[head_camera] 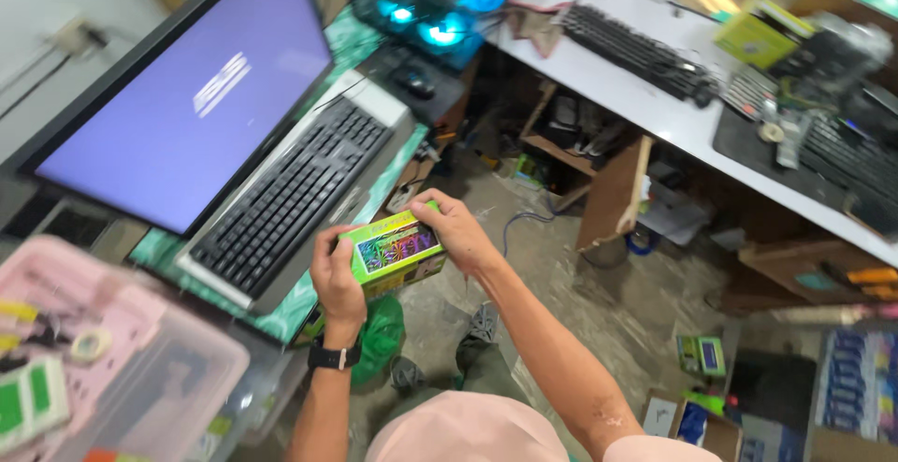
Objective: The person untangles and gathers a bundle of cables and adapters from a workbench, then sorts small electronic parts and accessories into plastic storage boxes, moving boxes between a shelf, the floor, and a work counter. They briefly use a computer mouse and keyboard, handle a small product box, and use pliers on a small part.
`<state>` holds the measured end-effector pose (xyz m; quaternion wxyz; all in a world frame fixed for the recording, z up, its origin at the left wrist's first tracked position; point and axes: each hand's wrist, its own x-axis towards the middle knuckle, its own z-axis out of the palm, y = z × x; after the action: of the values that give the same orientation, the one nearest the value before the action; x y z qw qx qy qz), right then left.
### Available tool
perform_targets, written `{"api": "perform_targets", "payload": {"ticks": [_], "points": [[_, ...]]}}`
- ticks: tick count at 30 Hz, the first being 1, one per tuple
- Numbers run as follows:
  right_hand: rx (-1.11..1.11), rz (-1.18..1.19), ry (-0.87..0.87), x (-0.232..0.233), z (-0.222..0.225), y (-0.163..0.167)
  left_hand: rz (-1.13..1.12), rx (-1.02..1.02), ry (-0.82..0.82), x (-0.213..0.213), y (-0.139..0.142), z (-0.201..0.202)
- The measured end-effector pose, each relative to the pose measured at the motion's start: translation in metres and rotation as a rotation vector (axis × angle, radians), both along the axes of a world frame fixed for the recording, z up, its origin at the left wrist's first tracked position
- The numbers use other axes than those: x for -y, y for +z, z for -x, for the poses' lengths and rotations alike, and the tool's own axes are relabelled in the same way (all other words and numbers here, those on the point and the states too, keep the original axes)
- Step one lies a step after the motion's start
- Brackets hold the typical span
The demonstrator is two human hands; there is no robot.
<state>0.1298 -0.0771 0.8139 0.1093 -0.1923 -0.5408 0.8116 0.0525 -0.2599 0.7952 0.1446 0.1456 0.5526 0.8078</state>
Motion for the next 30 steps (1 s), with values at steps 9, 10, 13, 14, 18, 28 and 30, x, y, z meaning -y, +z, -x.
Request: {"api": "perform_targets", "payload": {"ticks": [9,10,13,14,18,28,30], "points": [[-0.008,-0.088,0.17,0.042,0.036,-0.006,-0.017,0.145,-0.078,0.066,-0.001,0.019],[-0.012,-0.102,0.187,0.046,0.039,-0.004,-0.018,0.162,-0.056,0.069,-0.001,0.02],[-0.032,-0.133,0.19,0.058,0.05,0.003,-0.028,0.098,0.038,0.079,0.0,0.02],[-0.028,-0.133,0.183,0.063,0.05,0.004,-0.023,0.071,0.074,0.083,0.0,0.019],[-0.14,-0.078,0.287,0.072,0.052,0.006,-0.132,0.085,0.094,0.096,-0.002,0.021],[-0.076,0.038,0.299,0.075,0.075,0.011,-0.383,0.171,0.067,0.111,0.013,0.019],[-0.058,0.069,0.34,0.071,0.075,0.012,-0.351,0.172,0.118,0.108,0.015,0.013]]}}
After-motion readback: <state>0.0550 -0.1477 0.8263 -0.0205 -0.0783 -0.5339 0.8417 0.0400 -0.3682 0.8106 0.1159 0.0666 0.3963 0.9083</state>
